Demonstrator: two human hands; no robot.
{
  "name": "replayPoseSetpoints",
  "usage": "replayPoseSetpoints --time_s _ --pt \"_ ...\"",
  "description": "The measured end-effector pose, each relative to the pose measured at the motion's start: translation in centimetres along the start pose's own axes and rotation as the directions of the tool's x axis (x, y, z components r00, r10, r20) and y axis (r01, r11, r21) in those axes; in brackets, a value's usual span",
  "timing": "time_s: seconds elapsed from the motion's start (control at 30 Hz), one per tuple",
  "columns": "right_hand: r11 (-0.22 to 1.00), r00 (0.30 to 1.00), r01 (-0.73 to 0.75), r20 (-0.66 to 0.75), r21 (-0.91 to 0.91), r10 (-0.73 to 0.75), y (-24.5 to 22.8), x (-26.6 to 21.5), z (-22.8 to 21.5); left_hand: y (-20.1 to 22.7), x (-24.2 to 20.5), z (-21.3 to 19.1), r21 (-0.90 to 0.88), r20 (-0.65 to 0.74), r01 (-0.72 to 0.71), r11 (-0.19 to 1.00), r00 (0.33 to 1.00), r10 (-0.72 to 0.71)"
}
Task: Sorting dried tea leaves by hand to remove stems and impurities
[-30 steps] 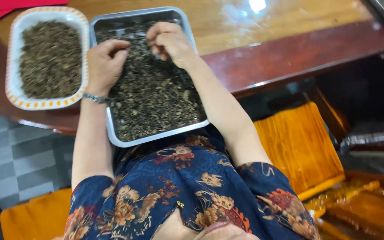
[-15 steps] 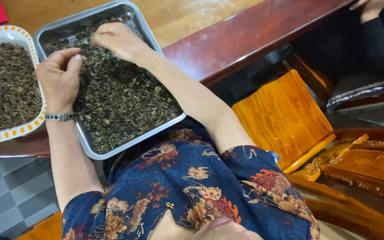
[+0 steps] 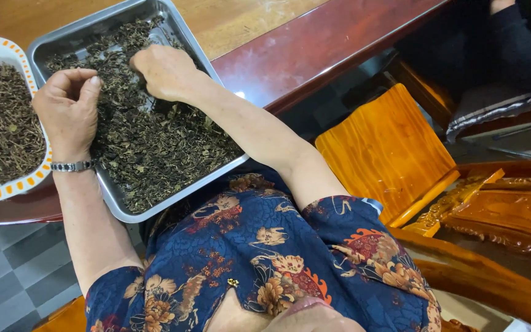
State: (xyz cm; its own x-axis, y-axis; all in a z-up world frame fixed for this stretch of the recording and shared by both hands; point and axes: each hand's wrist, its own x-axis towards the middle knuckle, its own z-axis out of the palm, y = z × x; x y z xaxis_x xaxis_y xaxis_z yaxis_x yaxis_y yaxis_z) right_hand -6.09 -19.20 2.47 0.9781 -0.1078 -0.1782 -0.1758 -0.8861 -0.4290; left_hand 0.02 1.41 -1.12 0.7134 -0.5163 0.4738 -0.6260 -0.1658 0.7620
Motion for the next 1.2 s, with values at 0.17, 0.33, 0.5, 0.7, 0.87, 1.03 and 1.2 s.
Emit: replayPoseSetpoints --time_s 0.17,0.33,0.5,0.7,0.87,1.03,1.2 --pt "0.996 0.966 0.091 -0.245 0.012 -0.086 2.3 1.9 1.5 0.0 0.0 0.1 -0.012 -0.009 0.038 0.999 0.999 -0.038" --pt "0.988 0.931 0.155 -0.336 0.011 -0.142 2.0 2.1 1.8 0.6 0.0 0.1 -0.005 -0.010 0.052 0.999 0.999 -0.052" --pt "0.965 0.977 0.211 -0.074 0.155 -0.202 -0.8 0.1 0.3 0.4 0.0 0.2 -0.026 -0.015 0.078 0.997 0.997 -0.078" --pt "0.947 0.946 0.318 0.085 -0.041 -0.314 -1.7 0.0 2.4 -0.4 0.0 0.1 -0.044 -0.038 0.043 0.998 0.998 -0.045" --pt "0.972 0.972 0.232 -0.040 -0.018 -0.233 -0.7 0.7 2.5 -0.2 -0.1 0.0 -0.067 -0.033 0.031 0.997 0.999 -0.033" --pt "0.983 0.978 0.186 -0.101 0.011 -0.184 0.7 1.2 2.0 -0.3 0.0 0.3 -0.051 -0.046 0.036 0.998 0.998 -0.038" --pt "0.986 0.934 0.139 -0.342 0.093 -0.100 1.3 1.7 0.0 -3.2 0.4 0.6 0.032 -0.079 -0.050 0.998 0.996 0.052"
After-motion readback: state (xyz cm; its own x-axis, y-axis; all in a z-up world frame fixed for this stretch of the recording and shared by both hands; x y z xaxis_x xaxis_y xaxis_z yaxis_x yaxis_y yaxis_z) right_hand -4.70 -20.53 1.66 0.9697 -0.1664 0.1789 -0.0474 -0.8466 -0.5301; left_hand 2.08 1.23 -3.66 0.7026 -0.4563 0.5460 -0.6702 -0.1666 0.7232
